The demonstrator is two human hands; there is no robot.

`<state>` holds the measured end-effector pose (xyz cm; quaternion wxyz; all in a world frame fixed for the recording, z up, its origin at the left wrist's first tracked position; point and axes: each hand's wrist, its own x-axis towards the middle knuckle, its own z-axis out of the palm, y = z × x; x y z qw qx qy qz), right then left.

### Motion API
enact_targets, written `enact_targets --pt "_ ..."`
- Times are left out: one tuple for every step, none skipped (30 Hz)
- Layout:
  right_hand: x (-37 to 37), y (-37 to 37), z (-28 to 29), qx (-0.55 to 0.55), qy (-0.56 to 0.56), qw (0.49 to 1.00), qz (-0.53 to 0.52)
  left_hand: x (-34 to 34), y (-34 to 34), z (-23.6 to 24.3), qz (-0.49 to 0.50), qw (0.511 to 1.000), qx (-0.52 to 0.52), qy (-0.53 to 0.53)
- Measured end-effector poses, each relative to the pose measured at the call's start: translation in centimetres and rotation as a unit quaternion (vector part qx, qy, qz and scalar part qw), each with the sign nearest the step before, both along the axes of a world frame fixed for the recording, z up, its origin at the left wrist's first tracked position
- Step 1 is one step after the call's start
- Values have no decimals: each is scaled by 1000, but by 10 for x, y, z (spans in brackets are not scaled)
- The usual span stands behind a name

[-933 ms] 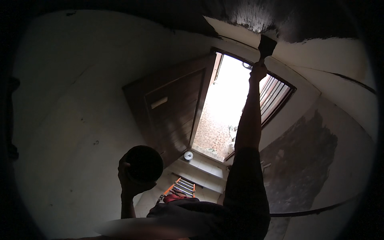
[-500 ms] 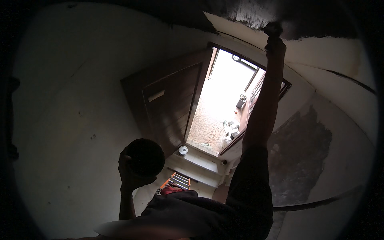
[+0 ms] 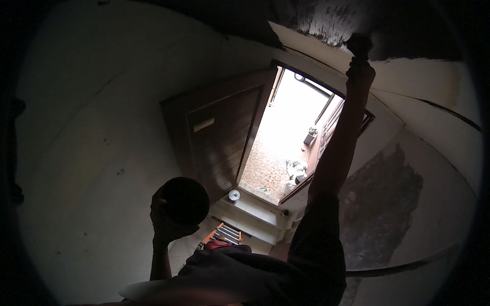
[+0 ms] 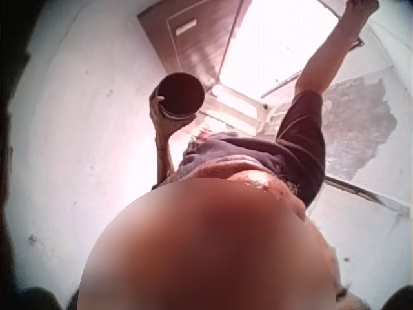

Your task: The person paints a ceiling with black paint using a brush and a small container. They repeatedly dip the brush into the container and apply paint to the ceiling surface in a stairwell area.

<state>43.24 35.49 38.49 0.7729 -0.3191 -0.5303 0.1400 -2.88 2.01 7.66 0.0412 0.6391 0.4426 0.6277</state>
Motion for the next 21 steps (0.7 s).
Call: enact_targets --pt "-15 -27 -3 -14 15 1000 -8 1 1 0 -2 1000 12 0" --pt "-32 -51 -6 -4 4 1000 -18 0 2 0 -3 1000 13 2" --pt "-48 -73 -11 -24 54 997 -40 -1 3 0 -1 1000 4 8" --pt "-62 -92 -20 25 14 997 -77 -2 3 0 0 1000 -7 12" --pt "-72 -105 -28 17 47 995 -86 -3 4 0 0 1000 -14 17" --pt "-79 -110 -39 23 55 993 -103 -4 5 0 1 1000 -20 21" --pt "-80 -108 -47 55 39 991 -113 -4 5 0 1 999 -26 24" --pt "-79 -99 -57 77 43 990 -112 -4 6 -1 1 999 -30 27" --pt "-73 -79 -61 98 31 983 -149 -4 7 -1 2 999 -32 30" --pt "-64 -52 -62 139 3 975 -172 -4 7 -1 1 999 -36 33" --pt "-53 -24 -66 177 -25 964 -197 -4 8 -1 1 998 -42 37" --pt "-40 5 -72 146 -12 976 -159 -3 9 0 0 998 -46 43" --pt "-28 34 -77 93 18 986 -134 -3 9 0 -1 998 -51 44" --pt "-18 65 -83 107 -24 980 -167 -2 10 1 -1 997 -56 45" --pt "-8 90 -93 65 -26 973 -218 0 11 2 -4 997 -61 47" --pt "2 108 -108 17 -34 977 -211 1 9 2 7 997 -72 40" --pt "11 124 -122 -65 -20 976 -207 3 9 4 17 996 -83 33" --pt "18 139 -133 -162 8 966 -203 4 7 5 29 995 -95 26" --pt "24 150 -145 -168 21 966 -195 4 7 7 25 997 -69 24" --pt "30 156 -157 -191 48 962 -190 5 8 8 21 999 -45 22" --pt "34 162 -162 -215 80 957 -176 4 8 9 16 999 -20 20"
